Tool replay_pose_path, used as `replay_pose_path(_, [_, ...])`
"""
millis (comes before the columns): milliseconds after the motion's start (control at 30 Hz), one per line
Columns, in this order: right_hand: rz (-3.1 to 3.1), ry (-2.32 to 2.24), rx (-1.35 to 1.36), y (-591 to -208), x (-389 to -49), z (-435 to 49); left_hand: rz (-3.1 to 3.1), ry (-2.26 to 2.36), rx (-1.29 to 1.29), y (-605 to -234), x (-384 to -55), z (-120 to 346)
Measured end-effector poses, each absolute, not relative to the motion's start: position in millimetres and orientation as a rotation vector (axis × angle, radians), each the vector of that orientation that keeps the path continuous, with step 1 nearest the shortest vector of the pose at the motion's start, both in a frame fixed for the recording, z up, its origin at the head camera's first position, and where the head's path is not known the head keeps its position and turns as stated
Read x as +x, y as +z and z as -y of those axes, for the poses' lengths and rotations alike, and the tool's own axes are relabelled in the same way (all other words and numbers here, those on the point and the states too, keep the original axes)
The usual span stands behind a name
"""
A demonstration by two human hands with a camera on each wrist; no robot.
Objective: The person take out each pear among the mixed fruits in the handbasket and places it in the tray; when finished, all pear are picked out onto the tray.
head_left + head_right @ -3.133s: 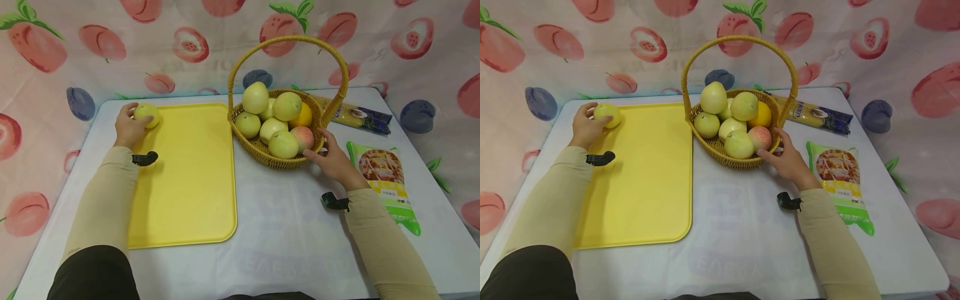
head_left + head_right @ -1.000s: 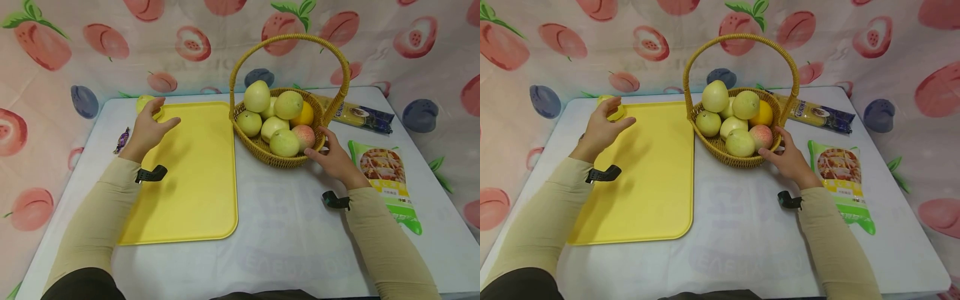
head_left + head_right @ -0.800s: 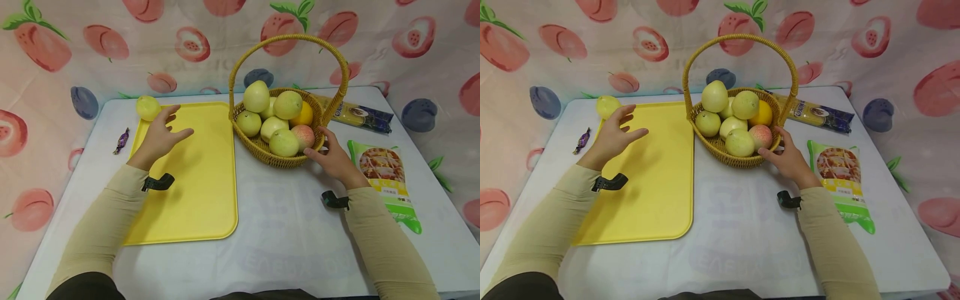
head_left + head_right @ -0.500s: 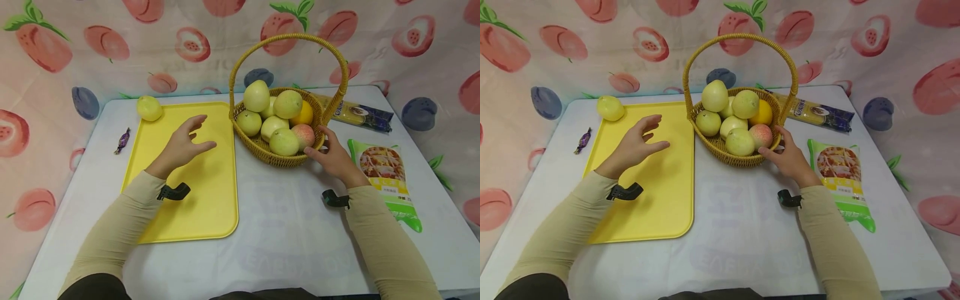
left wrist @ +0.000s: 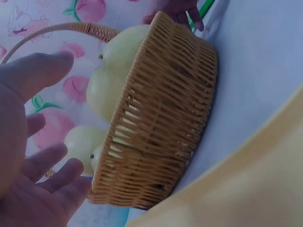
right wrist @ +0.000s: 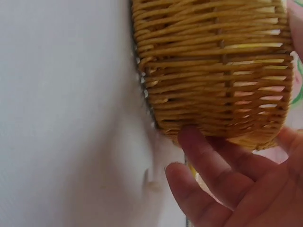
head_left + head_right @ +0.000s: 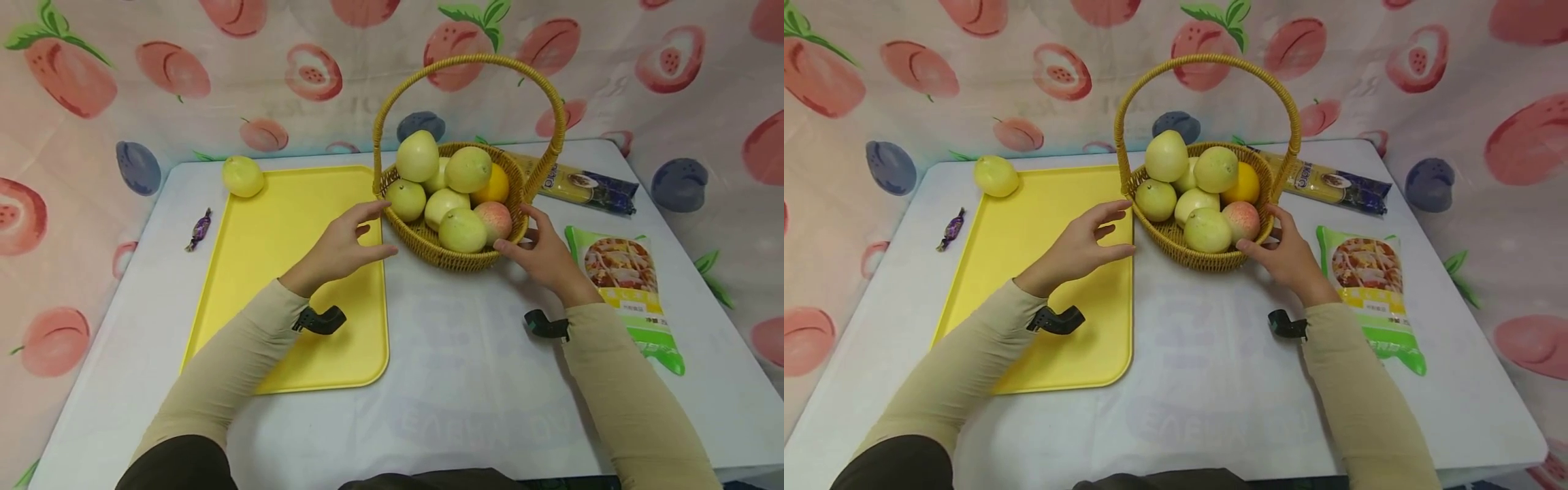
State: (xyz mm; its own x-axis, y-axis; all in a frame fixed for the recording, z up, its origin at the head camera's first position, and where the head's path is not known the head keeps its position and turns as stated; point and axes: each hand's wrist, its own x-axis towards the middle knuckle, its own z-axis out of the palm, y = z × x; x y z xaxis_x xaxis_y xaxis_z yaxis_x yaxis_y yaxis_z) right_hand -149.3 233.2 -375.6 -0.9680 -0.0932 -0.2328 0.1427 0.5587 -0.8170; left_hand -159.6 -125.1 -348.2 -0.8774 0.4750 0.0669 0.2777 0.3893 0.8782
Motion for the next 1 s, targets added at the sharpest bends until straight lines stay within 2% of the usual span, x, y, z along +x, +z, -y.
replay_pose_path(467, [-2.523, -1.405, 0.023, -374.5, -150.5, -238.4, -2.402, 1.482, 0.764, -340.7, -164.9, 97.7])
replay_pose_path(1000, [-2.498, -1.384, 0.063, -374.3, -150.2, -238.0, -2.353, 1.302, 0.898, -331.8, -191.8, 54.6])
